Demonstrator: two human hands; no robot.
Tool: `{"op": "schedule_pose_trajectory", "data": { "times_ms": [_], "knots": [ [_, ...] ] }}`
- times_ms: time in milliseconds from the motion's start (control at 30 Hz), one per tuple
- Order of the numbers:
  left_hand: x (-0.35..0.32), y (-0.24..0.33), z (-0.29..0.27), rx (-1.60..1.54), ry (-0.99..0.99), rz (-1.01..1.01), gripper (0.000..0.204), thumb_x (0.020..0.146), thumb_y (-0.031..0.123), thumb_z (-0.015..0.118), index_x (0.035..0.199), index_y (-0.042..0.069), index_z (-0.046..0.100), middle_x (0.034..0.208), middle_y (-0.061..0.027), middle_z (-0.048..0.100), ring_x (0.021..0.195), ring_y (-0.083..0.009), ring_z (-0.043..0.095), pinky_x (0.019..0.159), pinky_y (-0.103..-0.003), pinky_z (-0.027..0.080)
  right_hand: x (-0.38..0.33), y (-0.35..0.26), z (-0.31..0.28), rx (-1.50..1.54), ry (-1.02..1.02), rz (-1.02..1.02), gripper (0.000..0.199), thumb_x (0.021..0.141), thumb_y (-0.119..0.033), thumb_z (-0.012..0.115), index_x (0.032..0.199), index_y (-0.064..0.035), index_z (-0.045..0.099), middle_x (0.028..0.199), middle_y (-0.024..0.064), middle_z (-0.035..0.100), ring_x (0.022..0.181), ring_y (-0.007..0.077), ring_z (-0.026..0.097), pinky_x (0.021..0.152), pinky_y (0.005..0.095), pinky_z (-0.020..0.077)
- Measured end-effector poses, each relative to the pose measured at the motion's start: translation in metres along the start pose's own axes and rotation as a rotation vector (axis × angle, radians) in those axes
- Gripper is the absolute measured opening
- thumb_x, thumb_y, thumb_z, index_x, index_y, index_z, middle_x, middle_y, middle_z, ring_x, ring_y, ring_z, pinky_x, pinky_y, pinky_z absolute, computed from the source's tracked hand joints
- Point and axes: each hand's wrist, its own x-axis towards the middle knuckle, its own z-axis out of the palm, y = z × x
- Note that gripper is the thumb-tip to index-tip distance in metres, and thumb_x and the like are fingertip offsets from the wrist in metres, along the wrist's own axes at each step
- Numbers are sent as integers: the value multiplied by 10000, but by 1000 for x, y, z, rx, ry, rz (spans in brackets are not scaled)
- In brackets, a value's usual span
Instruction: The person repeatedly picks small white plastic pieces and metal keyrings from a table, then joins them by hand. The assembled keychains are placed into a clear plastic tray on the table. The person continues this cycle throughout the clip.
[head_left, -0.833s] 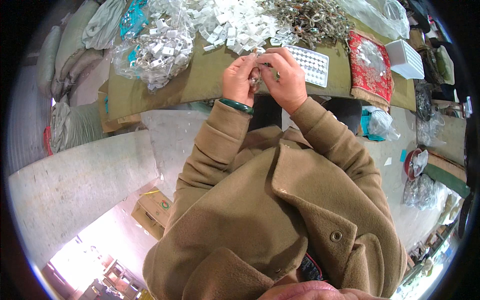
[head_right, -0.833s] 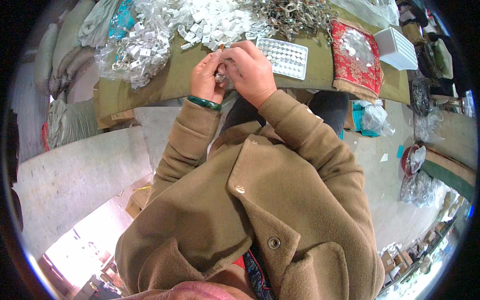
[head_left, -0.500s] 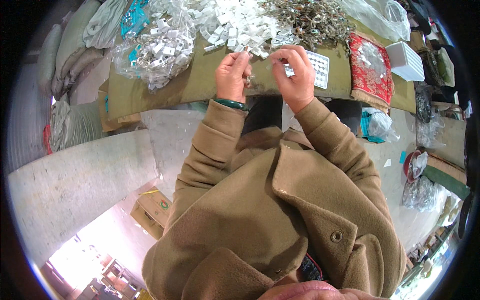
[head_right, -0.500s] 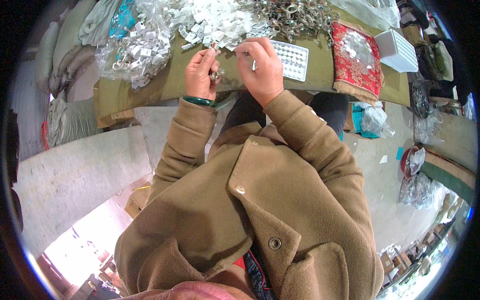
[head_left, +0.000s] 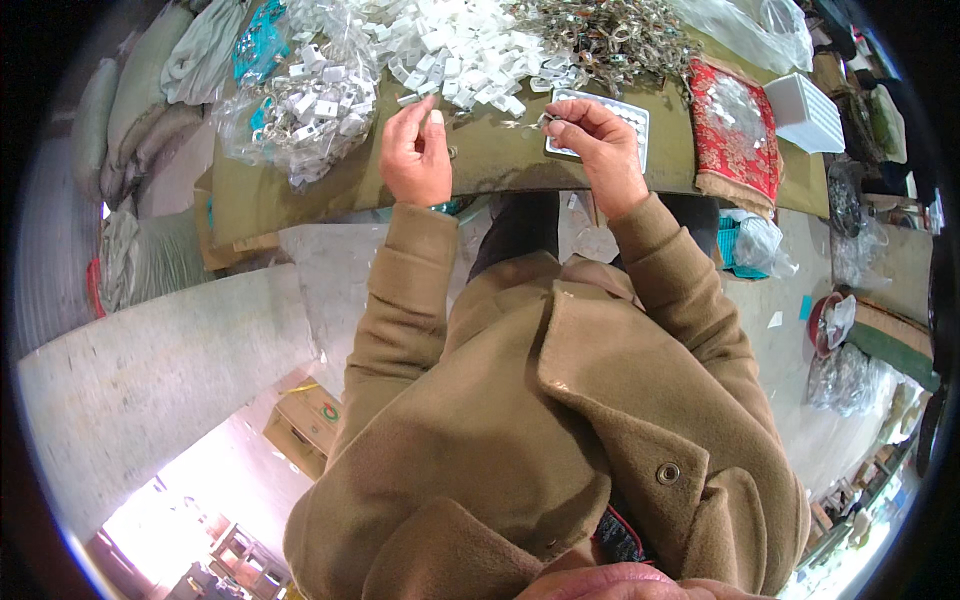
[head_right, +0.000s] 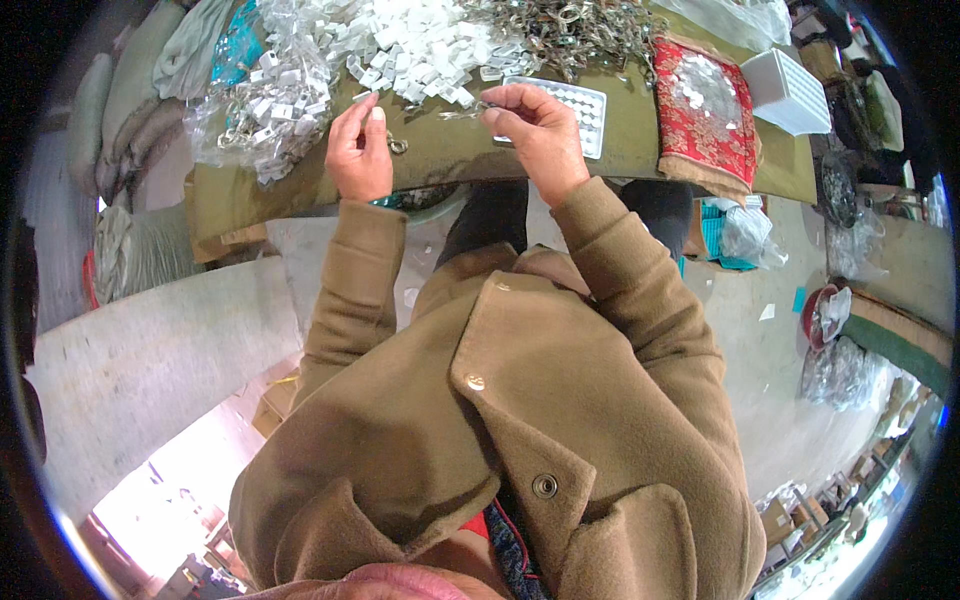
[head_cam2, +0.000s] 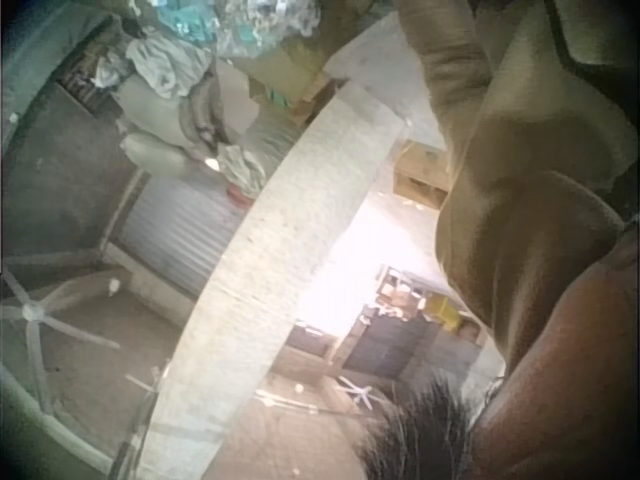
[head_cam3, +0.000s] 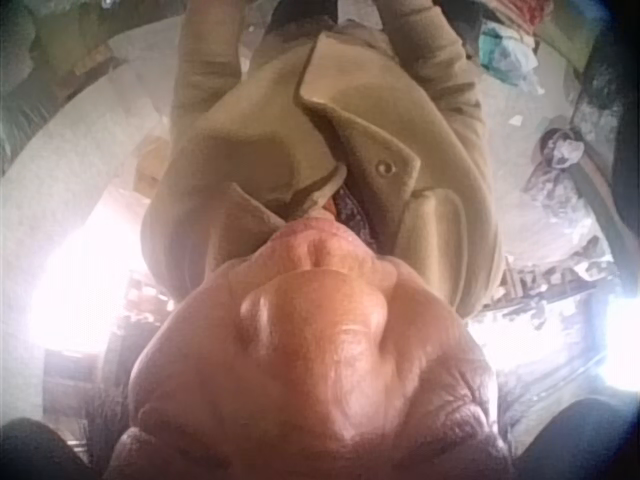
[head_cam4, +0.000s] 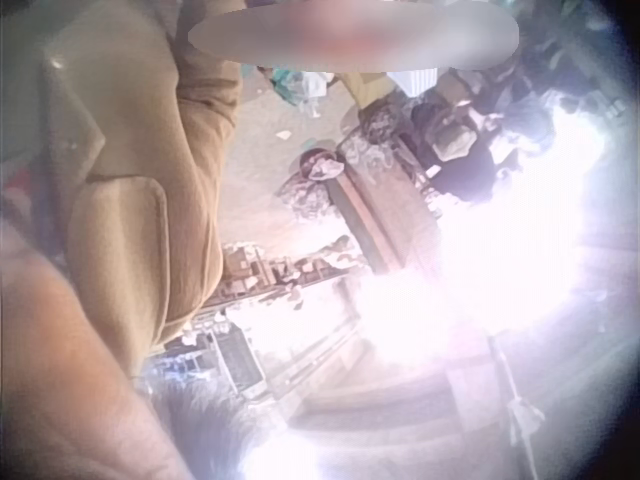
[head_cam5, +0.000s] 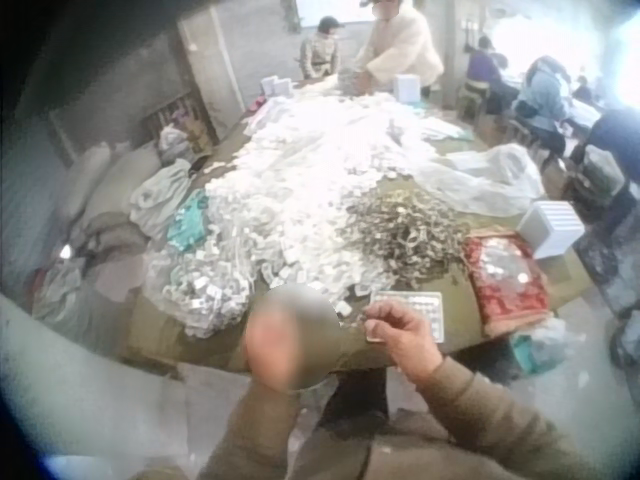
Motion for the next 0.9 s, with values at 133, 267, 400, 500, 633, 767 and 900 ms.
{"op": "schedule_pose_trajectory", "data": {
  "times_ms": [133,267,400,500,633,767,900],
  "knots": [
    [-12,46,-1,-427,-489,-435,317,921,151,614,1219,42,605,1065,-54,674,628,-40,561,526,-174,437,-7,-8,3,-24,-79,-18,216,884,-14,614,1099,-8,632,964,11,633,862,83,585,772,226,480],
    [-14,64,12,-438,-594,-543,265,890,129,643,1125,11,611,905,-69,688,635,-54,584,508,-182,433,-11,-9,1,-157,-97,-182,231,835,17,599,1055,-36,651,953,-12,631,838,73,573,749,233,478],
    [-16,61,16,-567,-678,-698,124,886,135,645,948,30,621,750,-11,645,583,-28,531,474,-175,392,-15,-12,-11,-301,-96,-254,260,801,40,575,1039,-40,642,924,7,624,864,86,576,740,246,480],
    [-23,58,22,-708,-662,-862,94,886,140,635,917,52,628,677,22,590,522,-26,478,433,-167,340,-16,-14,-17,-489,-98,-404,248,799,39,576,1030,-30,633,896,21,612,836,99,579,708,259,483],
    [-29,60,31,-818,-556,-977,70,872,116,643,897,51,640,653,25,577,489,-29,459,413,-164,320,-20,-14,-19,-636,24,-526,187,821,-3,623,1005,-30,634,847,5,611,727,88,568,624,257,478],
    [-40,64,42,-675,-344,-855,64,857,91,652,899,42,652,644,21,576,478,-29,449,418,-167,324,-23,-14,-21,-210,79,-60,79,866,-41,655,938,-21,632,825,-13,592,675,58,554,622,209,467],
    [-52,66,55,-591,-349,-568,46,832,28,654,874,13,641,677,34,588,568,-17,502,493,-176,388,-24,-12,-25,111,-33,188,92,879,-90,660,946,-36,625,786,-23,589,633,49,519,577,193,426]
  ]
}}
